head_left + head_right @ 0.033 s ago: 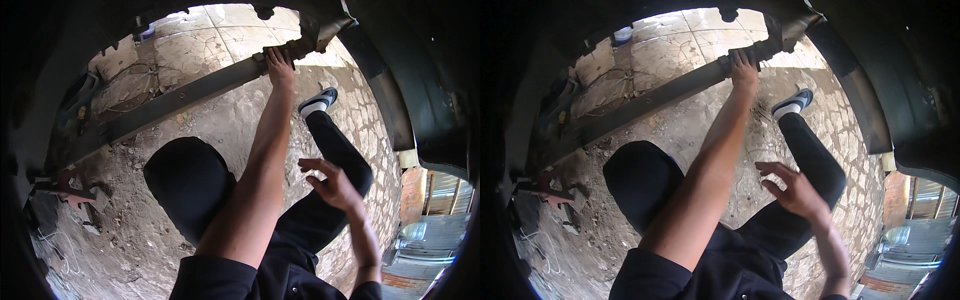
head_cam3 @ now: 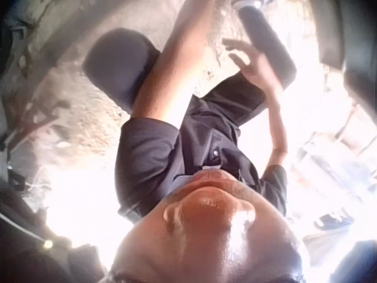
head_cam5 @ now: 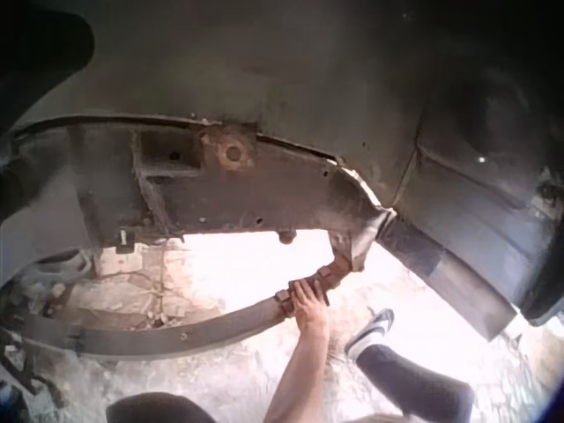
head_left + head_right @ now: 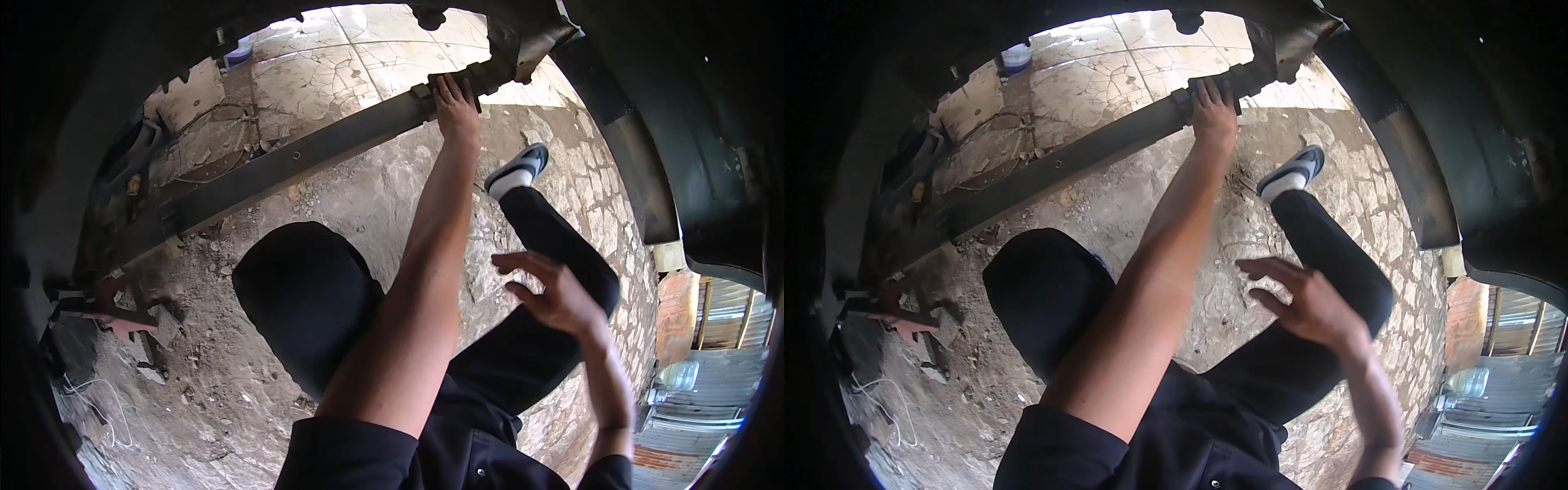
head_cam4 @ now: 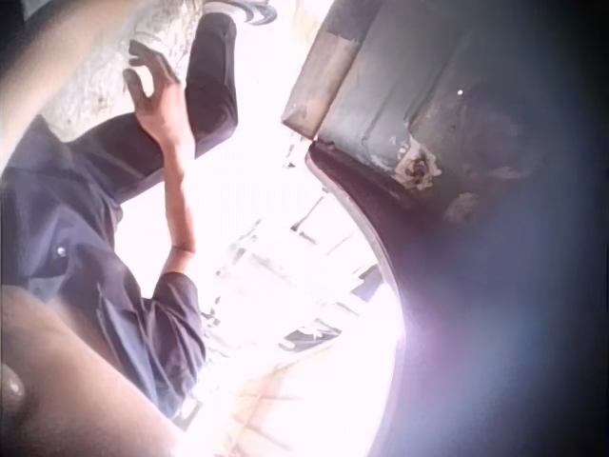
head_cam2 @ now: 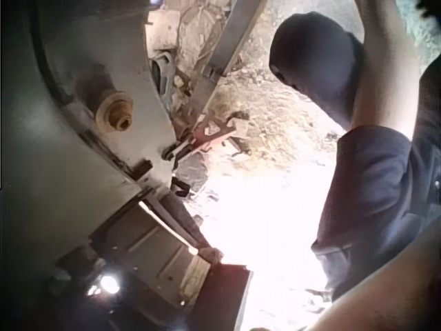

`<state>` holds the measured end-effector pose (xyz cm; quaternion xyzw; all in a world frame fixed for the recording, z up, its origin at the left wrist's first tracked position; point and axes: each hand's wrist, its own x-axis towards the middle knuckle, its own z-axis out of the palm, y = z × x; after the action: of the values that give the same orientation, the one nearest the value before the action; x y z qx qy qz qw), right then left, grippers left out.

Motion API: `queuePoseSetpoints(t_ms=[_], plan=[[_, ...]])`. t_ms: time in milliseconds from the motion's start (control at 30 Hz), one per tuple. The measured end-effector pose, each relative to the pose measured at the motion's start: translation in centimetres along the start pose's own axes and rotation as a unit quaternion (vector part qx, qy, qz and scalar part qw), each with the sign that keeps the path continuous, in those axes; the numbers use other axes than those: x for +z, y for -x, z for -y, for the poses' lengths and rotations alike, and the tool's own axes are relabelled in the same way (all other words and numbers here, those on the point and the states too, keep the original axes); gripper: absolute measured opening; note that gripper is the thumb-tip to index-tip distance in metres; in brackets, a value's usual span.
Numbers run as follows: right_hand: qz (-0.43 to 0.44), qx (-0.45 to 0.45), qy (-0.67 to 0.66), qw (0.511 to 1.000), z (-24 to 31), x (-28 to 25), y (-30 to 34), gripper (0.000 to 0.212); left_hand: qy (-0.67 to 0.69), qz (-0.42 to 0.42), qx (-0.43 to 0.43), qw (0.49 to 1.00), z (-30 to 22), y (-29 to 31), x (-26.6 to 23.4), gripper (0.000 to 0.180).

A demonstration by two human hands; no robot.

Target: The person scrapes a metal beam under a vehicle using a handheld scraper. They repeatedly rub the tool along the beam's surface to remove material, then inspect the beam by hand.

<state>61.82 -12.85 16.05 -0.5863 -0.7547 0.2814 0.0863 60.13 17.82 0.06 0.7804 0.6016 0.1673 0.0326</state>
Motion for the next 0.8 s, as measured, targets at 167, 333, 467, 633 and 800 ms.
queuePoseSetpoints(t_ms=[167,333,467,633,800], plan=[[0.036,-0.025,0.089,0.995,-2.7,-7.6,-4.9,0.037,-0.008,-0.070,0.049,0.996,0.8,0.4,1.7,0.052],[0.039,-0.039,0.324,0.944,-8.0,-10.0,-11.3,0.042,-0.058,-0.151,0.077,0.984,2.8,-0.7,-0.7,0.067],[0.130,0.023,0.301,0.944,-13.0,-10.1,-14.1,0.048,0.037,-0.161,0.020,0.986,2.3,-0.4,-1.9,0.049],[0.143,0.068,0.318,0.935,-19.6,-8.7,-17.6,0.056,0.194,-0.173,-0.035,0.965,0.2,-0.2,-1.9,0.047],[0.199,0.055,0.203,0.957,-22.5,-5.3,-17.8,0.059,0.138,-0.215,0.013,0.967,-0.5,-1.2,-0.4,0.060]])
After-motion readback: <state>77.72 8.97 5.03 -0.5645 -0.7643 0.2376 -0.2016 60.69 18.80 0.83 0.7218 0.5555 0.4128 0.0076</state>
